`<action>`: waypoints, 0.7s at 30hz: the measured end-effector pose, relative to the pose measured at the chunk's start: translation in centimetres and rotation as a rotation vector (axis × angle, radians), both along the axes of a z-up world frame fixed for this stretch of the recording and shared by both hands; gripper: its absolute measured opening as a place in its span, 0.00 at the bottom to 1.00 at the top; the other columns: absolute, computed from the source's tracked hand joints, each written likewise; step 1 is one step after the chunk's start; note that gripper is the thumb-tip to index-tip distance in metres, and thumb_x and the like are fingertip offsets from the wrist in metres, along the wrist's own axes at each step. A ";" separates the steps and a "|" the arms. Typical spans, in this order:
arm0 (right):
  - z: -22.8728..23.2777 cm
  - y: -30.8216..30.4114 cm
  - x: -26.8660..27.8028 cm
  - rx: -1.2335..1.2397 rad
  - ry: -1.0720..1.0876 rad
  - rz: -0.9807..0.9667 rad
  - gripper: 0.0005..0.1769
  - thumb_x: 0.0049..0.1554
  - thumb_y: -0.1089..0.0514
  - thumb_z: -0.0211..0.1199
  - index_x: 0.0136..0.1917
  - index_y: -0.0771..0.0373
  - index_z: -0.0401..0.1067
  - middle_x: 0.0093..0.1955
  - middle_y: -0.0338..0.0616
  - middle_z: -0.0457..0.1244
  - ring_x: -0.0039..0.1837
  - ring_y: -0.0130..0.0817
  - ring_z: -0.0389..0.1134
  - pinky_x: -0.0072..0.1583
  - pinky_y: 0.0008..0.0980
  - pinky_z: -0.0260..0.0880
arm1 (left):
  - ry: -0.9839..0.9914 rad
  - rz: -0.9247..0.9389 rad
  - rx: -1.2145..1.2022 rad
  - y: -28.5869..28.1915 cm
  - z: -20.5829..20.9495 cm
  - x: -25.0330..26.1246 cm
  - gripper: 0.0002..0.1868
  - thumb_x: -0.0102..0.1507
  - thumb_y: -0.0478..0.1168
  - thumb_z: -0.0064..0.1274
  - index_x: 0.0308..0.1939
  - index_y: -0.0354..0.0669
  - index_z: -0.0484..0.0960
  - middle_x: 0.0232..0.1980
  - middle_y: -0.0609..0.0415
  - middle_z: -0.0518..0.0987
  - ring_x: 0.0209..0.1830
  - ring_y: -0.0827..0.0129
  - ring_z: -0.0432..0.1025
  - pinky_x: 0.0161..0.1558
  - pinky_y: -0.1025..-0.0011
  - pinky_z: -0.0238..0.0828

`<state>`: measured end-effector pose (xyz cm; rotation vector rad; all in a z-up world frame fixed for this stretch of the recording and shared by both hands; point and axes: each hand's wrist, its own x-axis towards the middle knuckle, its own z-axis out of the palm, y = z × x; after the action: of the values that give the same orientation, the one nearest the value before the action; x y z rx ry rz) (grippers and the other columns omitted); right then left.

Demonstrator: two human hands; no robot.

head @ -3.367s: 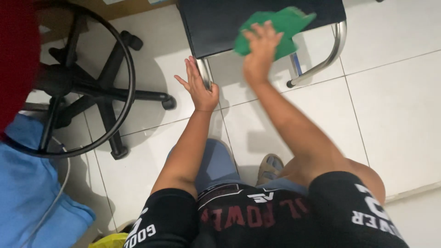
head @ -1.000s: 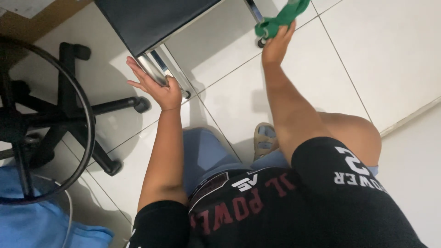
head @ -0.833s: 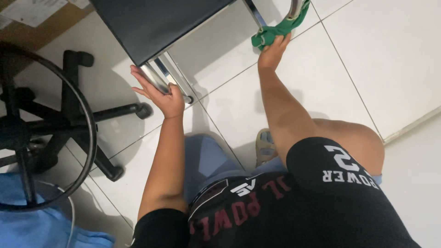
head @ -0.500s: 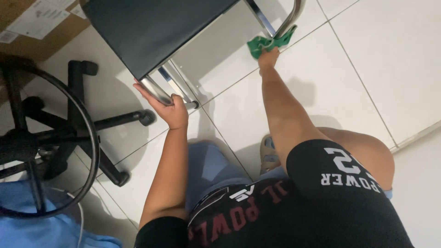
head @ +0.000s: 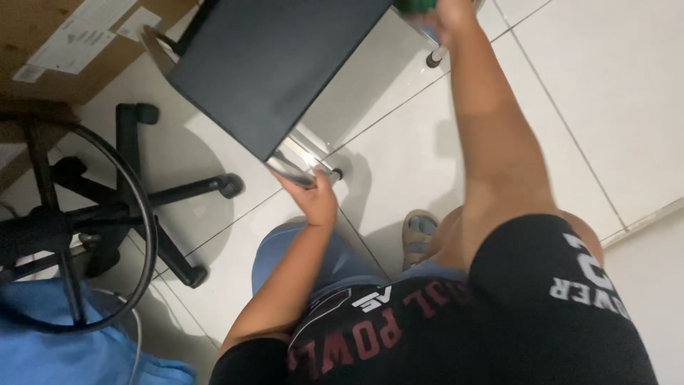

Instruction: The person cleans a step stool by wiping its steps, seat, and metal frame with a cloth.

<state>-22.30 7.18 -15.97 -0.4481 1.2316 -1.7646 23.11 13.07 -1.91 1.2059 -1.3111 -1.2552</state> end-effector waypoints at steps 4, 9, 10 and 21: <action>14.0 3.6 7.4 0.629 0.449 0.400 0.23 0.61 0.55 0.55 0.68 0.61 0.61 0.62 0.50 0.65 0.56 0.45 0.72 0.47 0.45 0.77 | -0.180 -0.194 0.024 3.1 -2.2 -3.4 0.51 0.64 0.31 0.55 0.79 0.28 0.33 0.77 0.29 0.52 0.77 0.46 0.54 0.76 0.58 0.51; 19.7 8.4 8.1 0.579 0.320 0.261 0.24 0.63 0.52 0.56 0.68 0.66 0.63 0.61 0.55 0.67 0.53 0.46 0.75 0.46 0.42 0.80 | -0.476 -0.753 -0.147 4.7 3.2 -7.4 0.32 0.60 0.38 0.62 0.64 0.33 0.65 0.64 0.36 0.69 0.67 0.47 0.64 0.69 0.54 0.56; 20.9 9.6 7.8 0.499 0.274 0.139 0.25 0.63 0.52 0.55 0.70 0.64 0.61 0.61 0.53 0.67 0.53 0.44 0.76 0.45 0.40 0.79 | -0.426 -0.891 -0.109 4.4 7.5 -8.1 0.36 0.55 0.39 0.63 0.64 0.29 0.66 0.63 0.34 0.70 0.65 0.44 0.65 0.63 0.51 0.55; 26.5 11.7 22.3 0.206 1.616 0.064 0.35 0.42 0.63 0.75 0.61 0.62 0.63 0.71 0.64 0.52 0.72 0.66 0.54 0.68 0.60 0.61 | -0.682 -0.436 -0.713 -20.0 8.9 -5.4 0.30 0.57 0.33 0.52 0.65 0.40 0.73 0.69 0.40 0.70 0.72 0.43 0.56 0.69 0.40 0.40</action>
<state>0.02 18.88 10.58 -1.9388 2.3125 -0.9513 17.72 -6.98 7.03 0.8530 -2.3625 -0.5182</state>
